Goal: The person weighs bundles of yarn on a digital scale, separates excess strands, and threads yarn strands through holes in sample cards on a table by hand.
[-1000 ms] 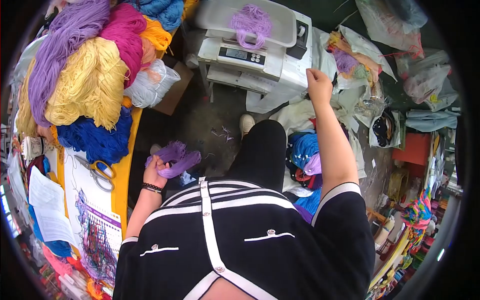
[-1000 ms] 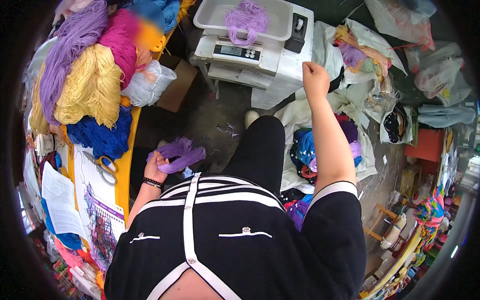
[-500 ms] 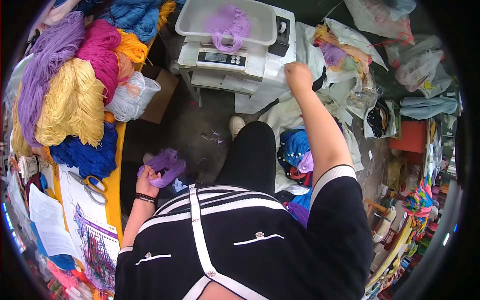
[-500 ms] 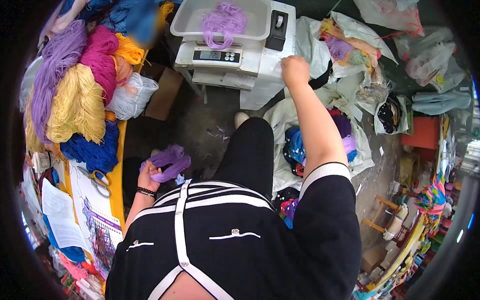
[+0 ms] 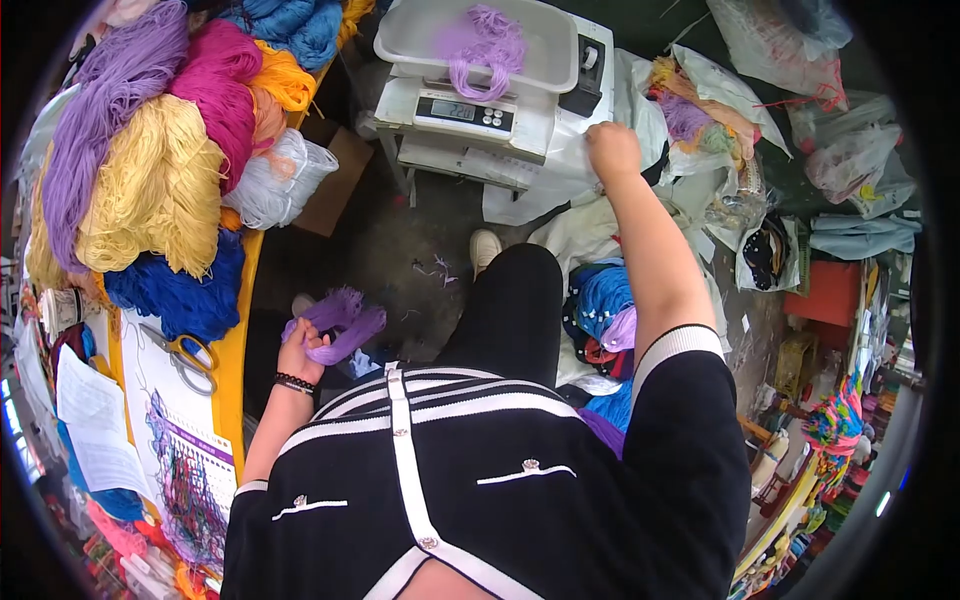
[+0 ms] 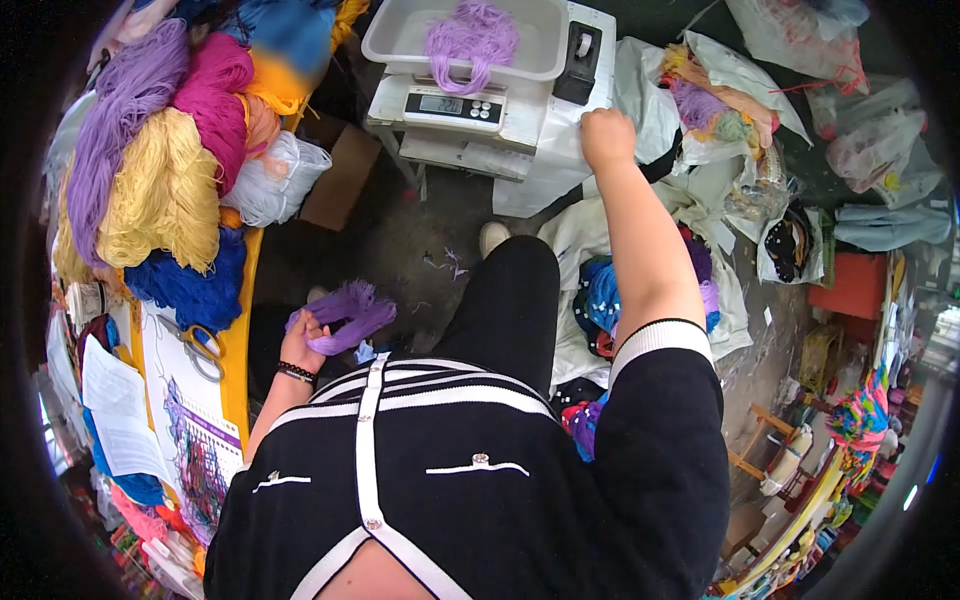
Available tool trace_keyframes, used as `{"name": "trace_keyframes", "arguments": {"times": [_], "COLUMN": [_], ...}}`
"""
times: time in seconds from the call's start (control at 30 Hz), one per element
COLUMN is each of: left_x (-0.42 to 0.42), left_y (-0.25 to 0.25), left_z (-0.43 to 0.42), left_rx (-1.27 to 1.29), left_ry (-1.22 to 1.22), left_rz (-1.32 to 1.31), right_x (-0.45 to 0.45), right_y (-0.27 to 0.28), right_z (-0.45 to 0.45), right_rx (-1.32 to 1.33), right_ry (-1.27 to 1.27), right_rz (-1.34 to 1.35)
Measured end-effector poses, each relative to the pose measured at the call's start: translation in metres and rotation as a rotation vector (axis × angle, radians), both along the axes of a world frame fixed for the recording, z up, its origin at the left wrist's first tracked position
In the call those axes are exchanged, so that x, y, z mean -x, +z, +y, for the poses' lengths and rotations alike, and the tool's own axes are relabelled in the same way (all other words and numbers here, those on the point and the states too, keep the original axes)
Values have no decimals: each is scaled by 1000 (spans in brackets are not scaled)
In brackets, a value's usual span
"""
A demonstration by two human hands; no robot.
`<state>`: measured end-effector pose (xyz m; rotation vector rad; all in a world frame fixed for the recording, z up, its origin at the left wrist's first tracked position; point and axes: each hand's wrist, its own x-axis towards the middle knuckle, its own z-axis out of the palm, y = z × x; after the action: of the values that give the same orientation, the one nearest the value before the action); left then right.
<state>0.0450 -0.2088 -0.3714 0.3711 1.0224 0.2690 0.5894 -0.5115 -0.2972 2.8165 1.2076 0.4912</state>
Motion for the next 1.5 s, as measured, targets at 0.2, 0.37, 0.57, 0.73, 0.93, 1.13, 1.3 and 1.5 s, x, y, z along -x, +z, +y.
{"name": "trace_keyframes", "arguments": {"times": [0.2,0.37,0.57,0.73,0.93,1.13,1.3,1.5], "left_x": [2,3,8,-1,-9,-45,-42,-22], "left_y": [2,6,0,6,44,162,218,222], "left_z": [0,-1,2,-1,-4,-12,-30,-45], "left_rx": [13,21,16,-14,-299,-581,-548,-578], "left_ry": [22,32,14,22,-251,-271,-270,-346], "left_rz": [3,11,-21,-12,-101,-238,-420,-376], "right_x": [-3,14,92,119,123,259,352,385], "right_y": [6,26,98,87,76,163,164,164], "right_z": [8,11,74,144,166,163,165,158], "right_rx": [82,59,-611,-420,-266,-820,-823,-835], "right_ry": [-79,-187,223,251,242,362,480,457], "right_rz": [37,69,-25,-86,-152,1016,1510,1747]}}
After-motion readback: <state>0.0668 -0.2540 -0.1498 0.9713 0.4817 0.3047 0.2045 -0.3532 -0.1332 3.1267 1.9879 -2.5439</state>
